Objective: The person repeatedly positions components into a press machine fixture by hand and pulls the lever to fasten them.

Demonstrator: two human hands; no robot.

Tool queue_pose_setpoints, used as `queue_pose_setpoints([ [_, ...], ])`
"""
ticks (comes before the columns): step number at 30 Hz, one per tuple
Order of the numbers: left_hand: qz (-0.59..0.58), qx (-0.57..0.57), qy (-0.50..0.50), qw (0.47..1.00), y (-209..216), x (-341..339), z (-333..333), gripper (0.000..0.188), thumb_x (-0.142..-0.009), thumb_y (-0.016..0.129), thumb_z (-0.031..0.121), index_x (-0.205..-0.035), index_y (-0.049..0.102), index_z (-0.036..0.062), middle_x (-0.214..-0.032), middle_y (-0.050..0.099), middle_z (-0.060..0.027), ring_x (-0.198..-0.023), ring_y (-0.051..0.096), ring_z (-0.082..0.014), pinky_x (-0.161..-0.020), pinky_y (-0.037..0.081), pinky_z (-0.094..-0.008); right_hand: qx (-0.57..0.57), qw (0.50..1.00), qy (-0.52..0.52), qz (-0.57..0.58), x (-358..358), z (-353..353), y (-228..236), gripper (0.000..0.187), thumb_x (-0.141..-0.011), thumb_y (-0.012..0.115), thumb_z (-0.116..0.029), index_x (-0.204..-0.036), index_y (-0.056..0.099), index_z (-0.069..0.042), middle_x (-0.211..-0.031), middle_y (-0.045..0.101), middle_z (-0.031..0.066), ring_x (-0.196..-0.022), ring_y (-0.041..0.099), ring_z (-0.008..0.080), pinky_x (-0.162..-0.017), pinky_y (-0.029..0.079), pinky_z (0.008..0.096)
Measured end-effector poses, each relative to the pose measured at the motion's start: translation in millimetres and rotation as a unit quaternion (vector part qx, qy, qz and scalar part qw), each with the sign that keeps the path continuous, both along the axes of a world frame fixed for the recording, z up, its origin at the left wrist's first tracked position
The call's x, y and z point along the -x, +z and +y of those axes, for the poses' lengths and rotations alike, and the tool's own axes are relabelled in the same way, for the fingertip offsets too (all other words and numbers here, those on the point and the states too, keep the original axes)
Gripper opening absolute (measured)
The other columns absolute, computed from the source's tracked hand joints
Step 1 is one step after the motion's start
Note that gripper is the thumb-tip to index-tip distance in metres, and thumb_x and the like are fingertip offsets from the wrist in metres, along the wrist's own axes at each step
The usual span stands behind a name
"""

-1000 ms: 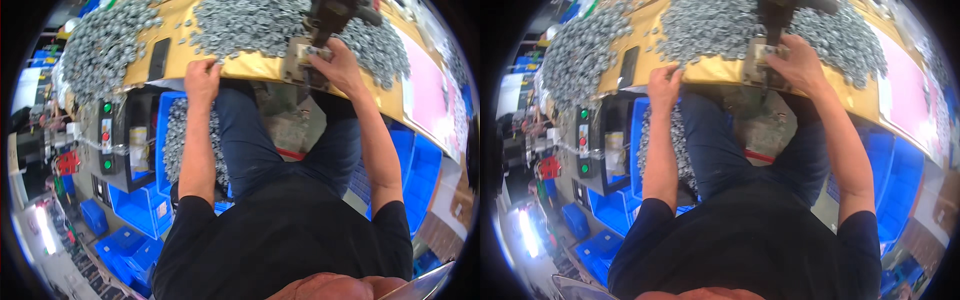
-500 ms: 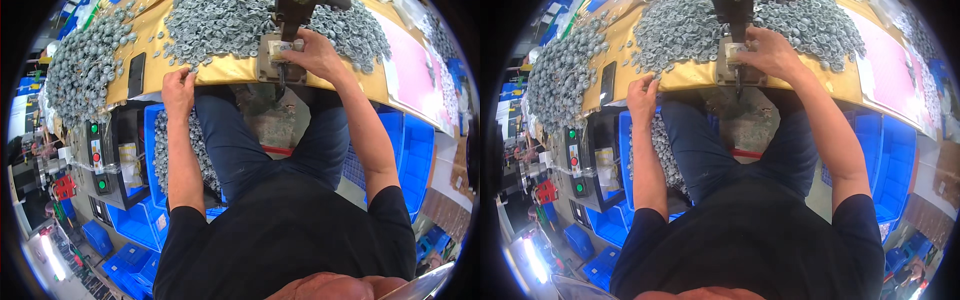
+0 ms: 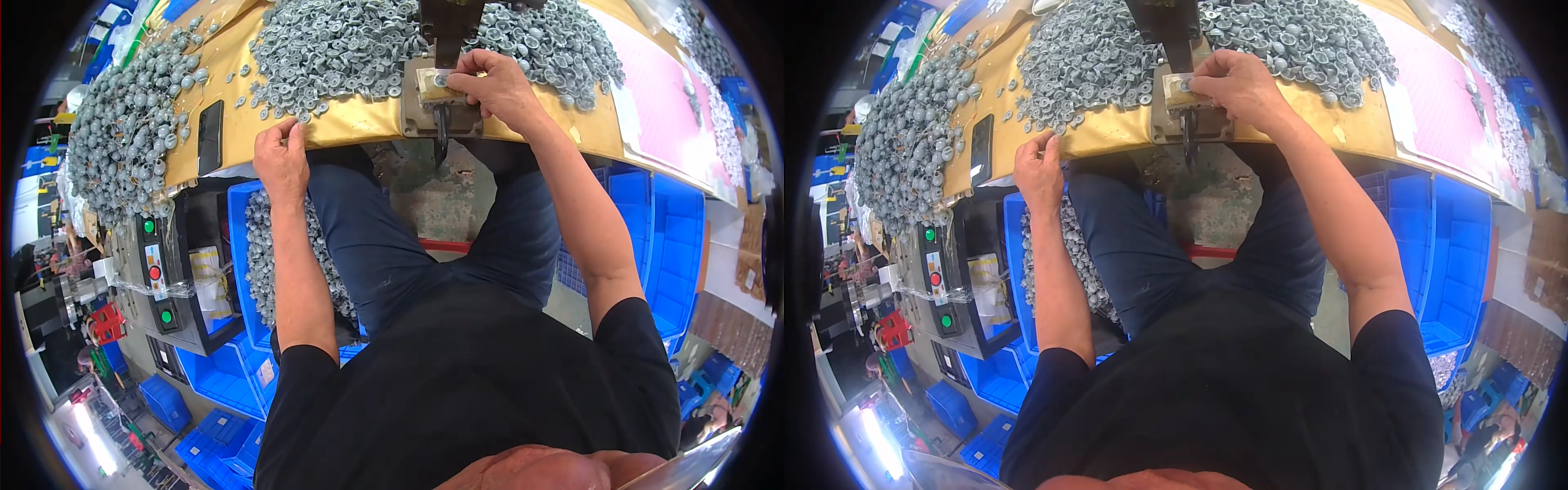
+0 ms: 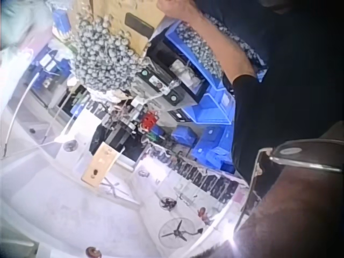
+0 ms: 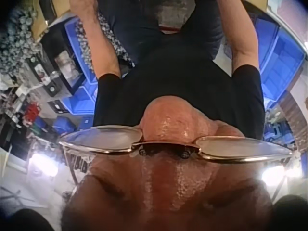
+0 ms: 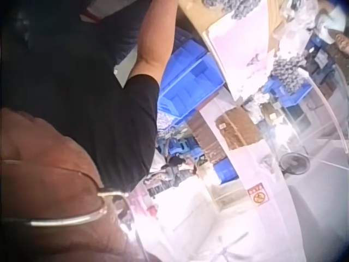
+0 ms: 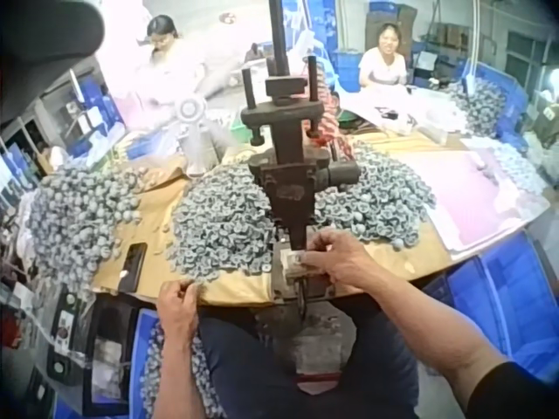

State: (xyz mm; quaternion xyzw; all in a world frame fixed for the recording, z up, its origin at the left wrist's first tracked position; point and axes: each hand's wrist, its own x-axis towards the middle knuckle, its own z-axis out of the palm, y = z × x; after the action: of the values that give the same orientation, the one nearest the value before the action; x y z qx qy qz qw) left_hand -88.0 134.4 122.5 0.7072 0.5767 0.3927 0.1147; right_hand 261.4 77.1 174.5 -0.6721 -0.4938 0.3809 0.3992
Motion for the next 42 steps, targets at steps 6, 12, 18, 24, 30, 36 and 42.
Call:
queue_pose_setpoints([
  [6, -0.083, 0.028, 0.004, 0.996, 9.2, -18.7, -2.9, 0.025, -0.093, 0.078, 0.023, -0.107, 0.078, 0.0026, -0.099, 0.074, -0.0100, -0.090, 0.068, -0.0208, -0.082, 0.053, -0.0337, -0.047, 0.996, -0.007, -0.081, -0.2, 1.8, -11.0, 0.024, -0.088, 0.076, -0.025, -0.097, 0.072, -0.003, -0.076, 0.069, 0.0047, -0.062, 0.062, 0.0130, -0.055, 0.053, 0.0301],
  [12, -0.054, -0.004, -0.113, 0.992, 24.9, -69.2, -3.5, 0.018, -0.092, 0.077, 0.017, -0.105, 0.077, 0.0042, -0.097, 0.073, -0.0078, -0.078, 0.063, -0.0157, -0.074, 0.052, -0.0296, 0.013, 0.999, -0.021, -0.040, 5.8, 3.0, 0.5, 0.021, -0.089, 0.074, -0.024, -0.093, 0.068, -0.005, -0.074, 0.064, 0.0020, -0.062, 0.060, 0.0097, -0.051, 0.050, 0.0275],
  [18, -0.082, -0.061, -0.293, 0.951, 24.8, -127.9, 6.3, 0.014, -0.093, 0.073, 0.010, -0.107, 0.072, 0.0043, -0.096, 0.071, -0.0108, -0.081, 0.066, -0.0228, -0.075, 0.053, -0.0351, 0.002, 0.999, -0.023, -0.030, 5.9, 3.2, -4.7, 0.018, -0.091, 0.073, -0.023, -0.091, 0.065, -0.007, -0.076, 0.061, -0.0017, -0.064, 0.058, 0.0063, -0.048, 0.048, 0.0254],
  [24, -0.068, -0.073, -0.329, 0.939, 24.6, -154.0, 8.7, 0.014, -0.093, 0.072, 0.009, -0.105, 0.069, 0.0037, -0.094, 0.068, -0.0144, -0.086, 0.066, -0.0331, -0.076, 0.053, -0.0395, -0.013, 0.998, -0.016, -0.055, 2.6, 5.5, -10.2, 0.017, -0.092, 0.072, -0.021, -0.093, 0.065, -0.006, -0.079, 0.062, -0.0015, -0.065, 0.058, 0.0064, -0.049, 0.050, 0.0265],
  [30, -0.028, -0.021, -0.319, 0.947, 34.4, -157.7, 7.8, 0.014, -0.091, 0.071, 0.011, -0.100, 0.067, 0.0013, -0.092, 0.067, -0.0178, -0.091, 0.065, -0.0398, -0.079, 0.052, -0.0477, -0.009, 0.999, -0.016, -0.045, 2.6, 4.9, -7.5, 0.020, -0.089, 0.074, -0.022, -0.097, 0.068, -0.004, -0.080, 0.067, 0.0027, -0.065, 0.062, 0.0110, -0.054, 0.052, 0.0295],
  [36, -0.021, -0.014, -0.335, 0.942, 39.6, -154.9, 10.1, 0.016, -0.094, 0.071, 0.013, -0.102, 0.067, 0.0006, -0.093, 0.065, -0.0178, -0.087, 0.065, -0.0369, -0.076, 0.052, -0.0428, 0.008, 0.999, -0.006, -0.040, 2.0, 4.9, -5.9, 0.016, -0.093, 0.072, -0.020, -0.096, 0.067, -0.006, -0.082, 0.064, -0.0004, -0.065, 0.059, 0.0080, -0.049, 0.050, 0.0268],
  [42, 0.016, -0.012, -0.337, 0.941, 47.3, -152.5, 11.0, 0.016, -0.093, 0.070, 0.016, -0.099, 0.068, 0.0023, -0.096, 0.068, -0.0172, -0.093, 0.066, -0.0397, -0.082, 0.053, -0.0470, -0.087, 0.964, -0.056, 0.245, -34.9, 28.9, 48.5, 0.028, -0.102, 0.058, -0.022, -0.112, 0.066, 0.003, -0.106, 0.074, 0.0136, -0.087, 0.071, 0.0206, -0.074, 0.060, 0.0353],
])
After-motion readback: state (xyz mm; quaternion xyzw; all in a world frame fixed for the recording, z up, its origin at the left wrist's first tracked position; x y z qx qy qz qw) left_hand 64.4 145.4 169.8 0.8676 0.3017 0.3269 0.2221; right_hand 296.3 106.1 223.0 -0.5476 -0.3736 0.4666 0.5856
